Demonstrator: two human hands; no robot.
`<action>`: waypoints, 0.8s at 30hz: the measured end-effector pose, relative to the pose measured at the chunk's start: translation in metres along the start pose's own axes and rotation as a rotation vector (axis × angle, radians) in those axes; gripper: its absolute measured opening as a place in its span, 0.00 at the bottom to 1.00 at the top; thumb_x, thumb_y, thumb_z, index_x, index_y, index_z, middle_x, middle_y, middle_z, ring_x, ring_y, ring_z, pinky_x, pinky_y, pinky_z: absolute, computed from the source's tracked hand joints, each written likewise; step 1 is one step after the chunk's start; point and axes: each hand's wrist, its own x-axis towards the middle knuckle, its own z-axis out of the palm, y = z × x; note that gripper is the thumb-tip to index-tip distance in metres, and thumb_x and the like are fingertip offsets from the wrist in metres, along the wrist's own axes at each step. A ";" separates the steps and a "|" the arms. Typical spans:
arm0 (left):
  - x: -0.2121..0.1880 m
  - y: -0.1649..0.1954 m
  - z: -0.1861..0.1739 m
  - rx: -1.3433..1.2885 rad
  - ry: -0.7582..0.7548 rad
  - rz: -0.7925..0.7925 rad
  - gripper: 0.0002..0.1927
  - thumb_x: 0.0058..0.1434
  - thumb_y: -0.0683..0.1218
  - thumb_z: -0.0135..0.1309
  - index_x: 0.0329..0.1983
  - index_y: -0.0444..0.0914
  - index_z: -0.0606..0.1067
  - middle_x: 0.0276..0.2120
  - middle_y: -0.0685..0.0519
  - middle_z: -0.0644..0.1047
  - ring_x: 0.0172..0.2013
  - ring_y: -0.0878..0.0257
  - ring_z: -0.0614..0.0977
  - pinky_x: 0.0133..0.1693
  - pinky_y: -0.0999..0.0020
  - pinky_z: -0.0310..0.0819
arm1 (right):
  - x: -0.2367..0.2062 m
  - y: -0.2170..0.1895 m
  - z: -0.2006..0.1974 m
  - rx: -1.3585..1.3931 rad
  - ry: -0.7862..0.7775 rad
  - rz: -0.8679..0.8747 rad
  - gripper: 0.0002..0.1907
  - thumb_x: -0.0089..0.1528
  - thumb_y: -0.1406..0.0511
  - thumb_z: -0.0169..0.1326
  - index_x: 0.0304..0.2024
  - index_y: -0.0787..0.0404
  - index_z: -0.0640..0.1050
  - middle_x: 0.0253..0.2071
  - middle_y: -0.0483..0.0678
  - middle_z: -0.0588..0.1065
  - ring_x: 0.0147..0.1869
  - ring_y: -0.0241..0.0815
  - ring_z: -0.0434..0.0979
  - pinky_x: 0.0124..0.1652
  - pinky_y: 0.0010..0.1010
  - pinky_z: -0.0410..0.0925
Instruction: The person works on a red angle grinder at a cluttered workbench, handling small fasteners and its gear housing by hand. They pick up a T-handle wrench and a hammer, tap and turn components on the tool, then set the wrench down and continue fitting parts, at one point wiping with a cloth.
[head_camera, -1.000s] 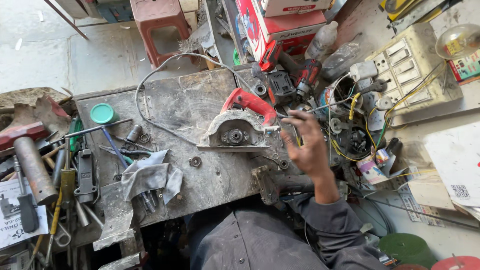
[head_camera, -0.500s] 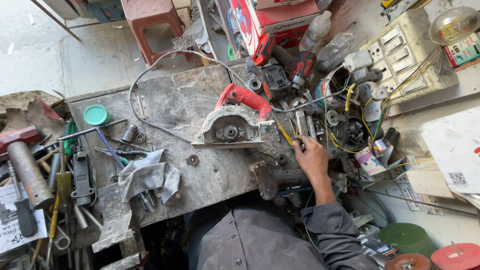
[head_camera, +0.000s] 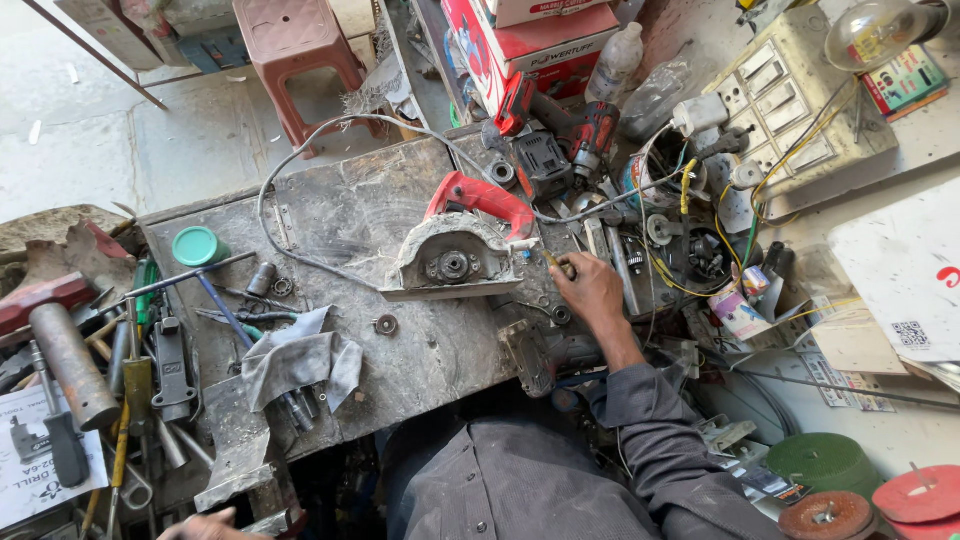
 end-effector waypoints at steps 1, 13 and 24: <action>-0.006 0.011 0.002 -0.032 -0.034 0.029 0.15 0.81 0.46 0.50 0.52 0.27 0.63 0.35 0.38 0.72 0.33 0.60 0.77 0.40 0.75 0.70 | -0.003 0.001 -0.001 0.015 -0.027 -0.019 0.16 0.59 0.51 0.62 0.41 0.53 0.84 0.36 0.46 0.81 0.37 0.50 0.83 0.36 0.42 0.72; -0.019 0.089 0.004 -0.256 -0.313 0.198 0.15 0.79 0.42 0.53 0.54 0.28 0.60 0.38 0.43 0.72 0.32 0.63 0.80 0.40 0.75 0.78 | -0.008 0.032 -0.050 0.020 0.208 0.183 0.14 0.65 0.53 0.57 0.47 0.50 0.85 0.23 0.54 0.77 0.28 0.55 0.79 0.30 0.44 0.69; -0.031 0.137 0.013 -0.321 -0.453 0.085 0.12 0.69 0.38 0.58 0.52 0.30 0.71 0.36 0.46 0.78 0.35 0.65 0.83 0.39 0.72 0.78 | -0.003 -0.023 -0.003 0.093 0.080 -0.081 0.10 0.63 0.56 0.58 0.43 0.50 0.84 0.38 0.46 0.82 0.34 0.48 0.83 0.32 0.39 0.72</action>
